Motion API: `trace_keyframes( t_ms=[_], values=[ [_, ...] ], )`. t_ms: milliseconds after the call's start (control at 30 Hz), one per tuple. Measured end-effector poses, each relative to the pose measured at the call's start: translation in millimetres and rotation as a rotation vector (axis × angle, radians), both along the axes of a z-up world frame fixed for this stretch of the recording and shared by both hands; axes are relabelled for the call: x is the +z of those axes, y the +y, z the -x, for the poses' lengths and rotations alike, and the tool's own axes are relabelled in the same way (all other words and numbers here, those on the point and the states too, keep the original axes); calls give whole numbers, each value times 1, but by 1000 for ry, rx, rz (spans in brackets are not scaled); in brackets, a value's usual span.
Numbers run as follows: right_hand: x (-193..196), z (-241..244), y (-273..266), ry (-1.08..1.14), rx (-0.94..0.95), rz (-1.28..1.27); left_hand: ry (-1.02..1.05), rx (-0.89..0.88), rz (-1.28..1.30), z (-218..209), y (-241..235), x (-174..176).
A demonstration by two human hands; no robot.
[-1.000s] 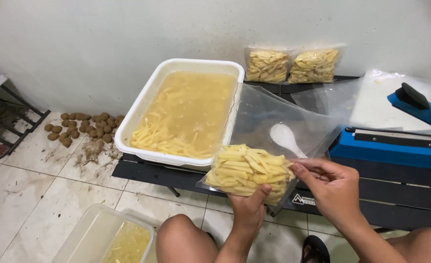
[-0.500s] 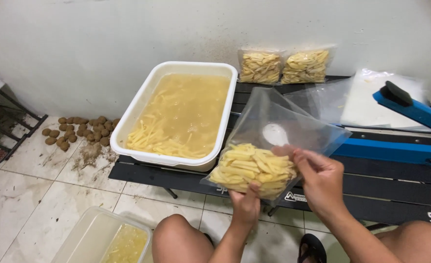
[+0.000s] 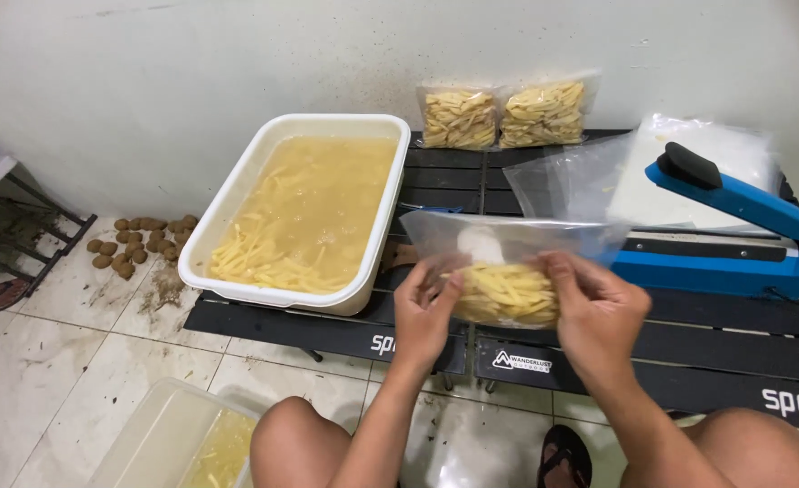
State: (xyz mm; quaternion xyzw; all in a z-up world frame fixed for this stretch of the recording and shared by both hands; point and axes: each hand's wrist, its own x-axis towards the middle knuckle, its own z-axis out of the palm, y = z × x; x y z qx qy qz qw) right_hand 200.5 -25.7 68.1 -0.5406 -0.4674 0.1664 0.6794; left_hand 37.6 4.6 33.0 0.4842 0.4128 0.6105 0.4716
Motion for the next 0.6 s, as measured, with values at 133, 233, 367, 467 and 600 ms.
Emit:
trace_keyframes(
  t_ms=[133,233,367,467,600],
  values=[
    [-10,-4,9,42,66,45,-20,277,89,-3,9,-15],
    [-6,-4,9,68,136,152,-58,304,90,-1,7,-18],
    [-12,-11,7,69,231,187,-85,353,74,1,-2,-26],
    [-20,-18,8,-3,239,204,-151,412,79,-4,-3,-37],
    [-20,-14,6,17,204,249,-238,472,84,-14,-7,-29]
  ],
)
